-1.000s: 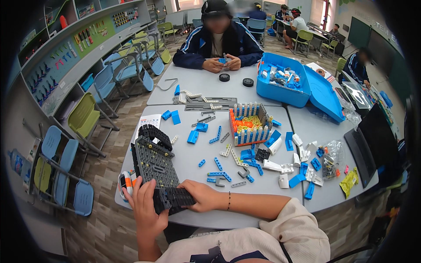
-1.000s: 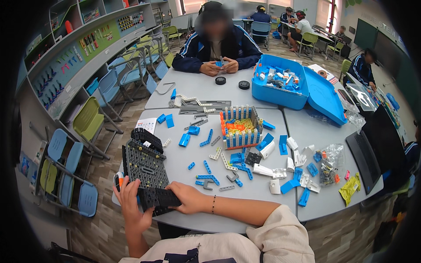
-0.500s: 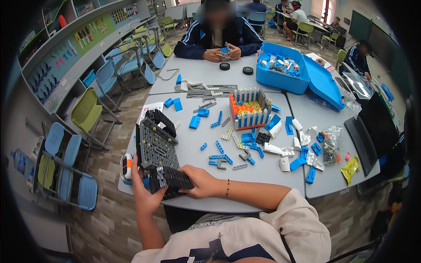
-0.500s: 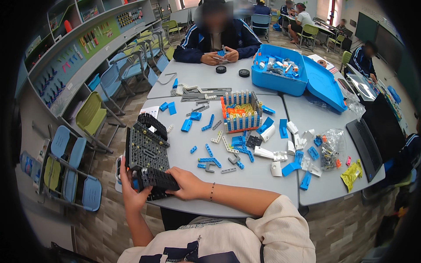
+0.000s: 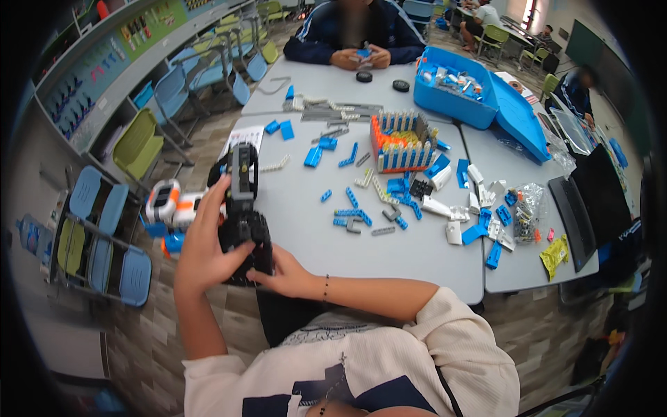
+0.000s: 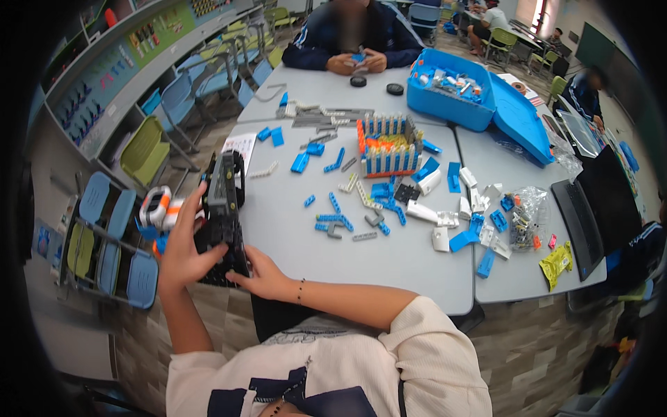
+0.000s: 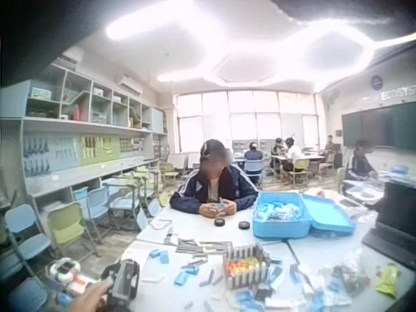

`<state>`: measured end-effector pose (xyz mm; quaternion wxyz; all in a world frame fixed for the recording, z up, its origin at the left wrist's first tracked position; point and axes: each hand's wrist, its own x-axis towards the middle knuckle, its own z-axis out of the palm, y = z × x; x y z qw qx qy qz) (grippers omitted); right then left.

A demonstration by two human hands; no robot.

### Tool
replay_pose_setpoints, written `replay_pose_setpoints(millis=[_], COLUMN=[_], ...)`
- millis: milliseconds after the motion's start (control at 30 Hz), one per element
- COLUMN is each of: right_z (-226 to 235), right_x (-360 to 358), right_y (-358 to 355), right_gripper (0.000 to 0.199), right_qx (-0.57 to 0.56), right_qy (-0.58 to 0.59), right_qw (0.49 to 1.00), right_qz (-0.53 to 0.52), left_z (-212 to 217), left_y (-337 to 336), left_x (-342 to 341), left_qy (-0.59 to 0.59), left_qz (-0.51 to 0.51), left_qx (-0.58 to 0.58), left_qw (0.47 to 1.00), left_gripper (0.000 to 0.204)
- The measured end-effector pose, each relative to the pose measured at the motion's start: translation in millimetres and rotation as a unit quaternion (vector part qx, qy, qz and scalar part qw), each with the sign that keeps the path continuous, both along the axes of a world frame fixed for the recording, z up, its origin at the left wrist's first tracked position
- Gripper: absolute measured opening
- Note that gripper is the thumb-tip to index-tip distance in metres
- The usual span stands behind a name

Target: The person assembles a Lego robot by attaching various blue, orange, and black pieces to a tracked base. They connect beams, plates, and connectors, then install a grey arm-like structure, progressively building the robot's upper assembly.

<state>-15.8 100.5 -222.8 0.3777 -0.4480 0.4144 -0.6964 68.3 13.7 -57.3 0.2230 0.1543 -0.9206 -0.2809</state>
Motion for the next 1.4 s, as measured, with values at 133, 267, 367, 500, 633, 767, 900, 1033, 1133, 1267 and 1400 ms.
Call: replay_pose_setpoints(millis=[133, 267, 367, 500, 633, 767, 900, 1033, 1133, 1267, 1400], right_z=[2.7, 4.1, 2.4, -0.6, 1.9, 9.8, 8.4, 3.9, 7.0, 13.4, 17.9], right_x=[18.8, 24.1, 29.0, 25.5, 9.9, -3.3, -10.7, -16.2, -24.9, -35.0, -42.5], right_y=[-2.2, 4.0, 8.4, 16.9, 31.1, 35.9, 45.9, 66.9, 87.5, 100.6, 108.2], right_gripper=[0.046, 0.043, 0.045, 0.035, 0.036, 0.038, 0.045, 0.055, 0.065, 0.066, 0.065], right_qx=[-0.011, -0.015, 0.029, 0.044, 0.092, 0.143, 0.164, 0.146, 0.162, 0.153, 0.233], right_qy=[-0.08, -0.098, -0.12, -0.069, -0.113, -0.081, -0.15, -0.168, -0.192, -0.25, -0.185], right_qw=[0.997, 0.995, 0.992, 0.996, 0.989, 0.986, 0.973, 0.975, 0.967, 0.956, 0.955], right_qz=[0.019, 0.024, 0.016, -0.034, 0.01, 0.038, 0.065, -0.012, -0.03, 0.004, -0.012], left_z=[10.2, 8.8, 6.6, -0.8, -6.0, -10.6, -22.8, -40.0, -55.2, -71.8, -73.8], left_y=[-5.8, -1.2, 4.3, 19.0, 25.6, 30.1, 33.6, 30.3, 30.6, 37.4, 44.2], left_x=[-4.5, -8.3, -14.7, -18.4, -22.5, -28.1, -33.0, -40.1, -51.9, -59.4, -59.8], left_qy=[-0.022, -0.075, -0.089, -0.14, -0.143, -0.151, -0.177, -0.163, -0.173, -0.208, -0.217], left_qz=[-0.065, -0.081, -0.112, -0.114, -0.102, -0.11, -0.098, -0.095, -0.108, -0.11, -0.108], left_qx=[-0.1, -0.107, -0.153, -0.204, -0.232, -0.264, -0.289, -0.342, -0.366, -0.391, -0.43], left_qw=[0.993, 0.988, 0.978, 0.962, 0.957, 0.946, 0.936, 0.921, 0.908, 0.89, 0.87], left_gripper=[0.093, 0.087, 0.086, 0.086, 0.087, 0.086, 0.085, 0.081, 0.072, 0.069, 0.062])
